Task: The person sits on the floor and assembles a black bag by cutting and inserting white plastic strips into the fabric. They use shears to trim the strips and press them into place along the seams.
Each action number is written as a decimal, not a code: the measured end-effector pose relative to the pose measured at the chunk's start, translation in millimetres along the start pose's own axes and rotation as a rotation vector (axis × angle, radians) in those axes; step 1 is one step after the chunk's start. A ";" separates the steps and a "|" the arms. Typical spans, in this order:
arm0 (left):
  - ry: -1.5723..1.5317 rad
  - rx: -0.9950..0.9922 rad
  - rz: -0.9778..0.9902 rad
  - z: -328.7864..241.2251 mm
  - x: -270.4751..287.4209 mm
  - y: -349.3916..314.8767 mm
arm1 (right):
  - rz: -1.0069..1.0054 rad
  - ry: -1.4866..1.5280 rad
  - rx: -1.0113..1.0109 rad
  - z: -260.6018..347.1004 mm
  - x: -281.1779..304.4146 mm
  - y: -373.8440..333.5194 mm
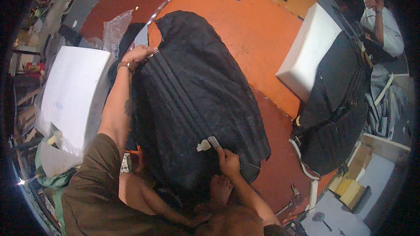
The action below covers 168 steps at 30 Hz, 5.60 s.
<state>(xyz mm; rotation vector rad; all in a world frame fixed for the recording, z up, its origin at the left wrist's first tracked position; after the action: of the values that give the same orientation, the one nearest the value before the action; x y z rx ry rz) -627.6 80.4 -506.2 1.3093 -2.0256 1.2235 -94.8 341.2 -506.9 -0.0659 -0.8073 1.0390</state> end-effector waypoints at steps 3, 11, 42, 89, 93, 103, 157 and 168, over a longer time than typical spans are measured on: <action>0.144 0.026 -0.083 25.0 2.4 9.4 | 0.041 0.009 -0.008 10.9 -1.0 1.1; 0.150 -0.725 -0.719 -164.0 -96.7 -182.6 | 0.090 -0.147 -0.013 4.1 0.8 5.2; 0.641 -0.394 0.236 -179.7 -276.0 -323.4 | 0.047 -0.058 0.076 -28.7 -1.3 -3.7; 0.451 -0.370 -0.412 -40.3 -43.9 21.1 | 0.186 -0.162 -0.226 -33.9 49.7 -52.2; 0.436 -0.348 -0.436 -31.0 -39.7 24.6 | 0.114 -0.208 -0.039 -36.7 48.6 -57.8; 0.419 -0.351 -0.359 -38.1 -42.2 18.0 | 0.036 -0.131 -0.055 -30.7 52.5 -64.0; -0.005 -0.683 -0.332 -98.6 -182.6 -318.6 | -0.112 -0.770 0.103 -60.3 51.3 -133.6; 0.232 -0.705 -0.264 -75.1 -232.2 -373.6 | -0.152 -0.499 0.415 17.6 32.2 -50.0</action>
<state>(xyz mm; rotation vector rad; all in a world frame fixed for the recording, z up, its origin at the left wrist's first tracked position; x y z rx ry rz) -198.8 199.2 -473.3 0.9811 -1.7921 0.4407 -60.6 334.4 -455.6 0.6208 -1.0076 1.0727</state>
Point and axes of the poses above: each hand's wrist, its own y-axis towards the middle knuckle, its own x-axis out of the back of the hand, z = x × y, the point moved 4 cm from there along y, towards the middle knuckle, and after that the axes turned 10 degrees about -z, right-handed, at the moved point
